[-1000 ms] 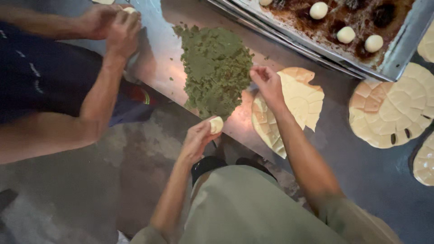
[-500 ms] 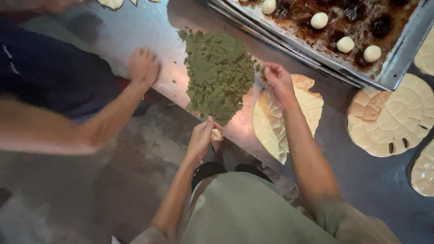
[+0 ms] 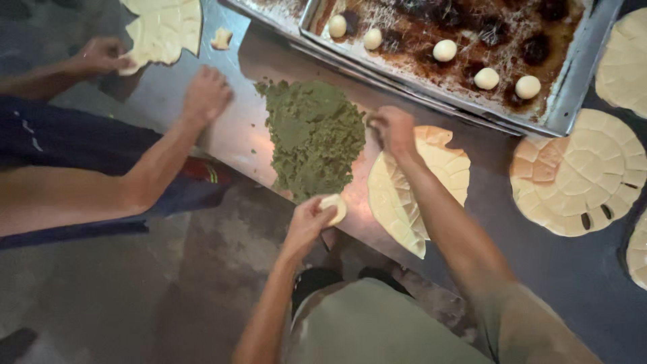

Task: The person pinches off pieces of pale dough, flattens them by hand, and wraps them around portions of green paste filling taken from a pile on the steel table, rolling each into a ball. The filled dough balls are placed onto baking trays alongside already shaped dough discs.

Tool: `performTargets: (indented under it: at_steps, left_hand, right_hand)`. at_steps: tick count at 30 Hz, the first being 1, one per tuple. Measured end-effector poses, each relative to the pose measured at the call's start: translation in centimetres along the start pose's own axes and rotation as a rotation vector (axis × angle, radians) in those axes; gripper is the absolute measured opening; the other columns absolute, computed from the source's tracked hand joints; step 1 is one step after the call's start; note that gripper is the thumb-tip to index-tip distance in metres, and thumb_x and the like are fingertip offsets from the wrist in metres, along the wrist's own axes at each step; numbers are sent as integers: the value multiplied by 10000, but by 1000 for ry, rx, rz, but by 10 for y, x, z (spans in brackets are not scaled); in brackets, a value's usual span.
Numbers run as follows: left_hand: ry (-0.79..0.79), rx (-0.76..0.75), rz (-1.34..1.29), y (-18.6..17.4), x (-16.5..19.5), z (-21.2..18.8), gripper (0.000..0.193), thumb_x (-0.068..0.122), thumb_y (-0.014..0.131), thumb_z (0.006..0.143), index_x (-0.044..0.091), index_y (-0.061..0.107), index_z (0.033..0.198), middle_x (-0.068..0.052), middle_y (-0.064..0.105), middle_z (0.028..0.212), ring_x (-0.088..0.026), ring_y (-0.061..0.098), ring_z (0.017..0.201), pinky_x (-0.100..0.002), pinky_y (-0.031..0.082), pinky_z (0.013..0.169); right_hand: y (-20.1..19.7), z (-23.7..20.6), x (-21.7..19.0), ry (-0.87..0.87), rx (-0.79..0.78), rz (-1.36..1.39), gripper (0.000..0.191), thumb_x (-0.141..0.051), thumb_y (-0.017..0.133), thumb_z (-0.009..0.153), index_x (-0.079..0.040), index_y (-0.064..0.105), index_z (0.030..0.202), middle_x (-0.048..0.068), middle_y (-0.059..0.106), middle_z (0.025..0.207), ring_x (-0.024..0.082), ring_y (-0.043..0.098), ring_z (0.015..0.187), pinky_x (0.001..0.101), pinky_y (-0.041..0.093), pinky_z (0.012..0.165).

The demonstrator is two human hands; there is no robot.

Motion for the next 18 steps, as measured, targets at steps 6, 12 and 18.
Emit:
performTargets:
  at_steps: [6,12,18]
  left_hand:
    - [-160,173,-107,-18,-1,-21,375,217,659,939,21,635,1258,-61,732,1077,-129,701,943,-283,591,813]
    - [-12,151,-137,27,-17,34,466,278,680,994,-19,627,1349,-58,707,1157,-88,641,928,-237,537,785]
    - [-20,-33,-410,195,-50,69,514,239,648,1032,34,554,1493,-22,657,1157,-81,609,933,-258,544,859]
  right_hand:
    - [-15,-11,-6,135,-106,-198,260,-115,741,913,-73,745,1169,74,756,1038,152,712,914,270,558,800]
    - [-71,-114,-36,113,-153,312,287,-17,756,880,6,694,1159,40,734,1051,128,691,940,276,594,866]
    - [-118,-205,-77,-315,231,-380,197,54,721,911,-3,763,1096,69,742,1011,140,721,902,279,587,802]
Point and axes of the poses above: each hand's wrist, its own z-axis towards the middle knuckle, its own y-axis out of the palm, x = y × z, the point moved 7 cm from there along z, towards the middle knuckle
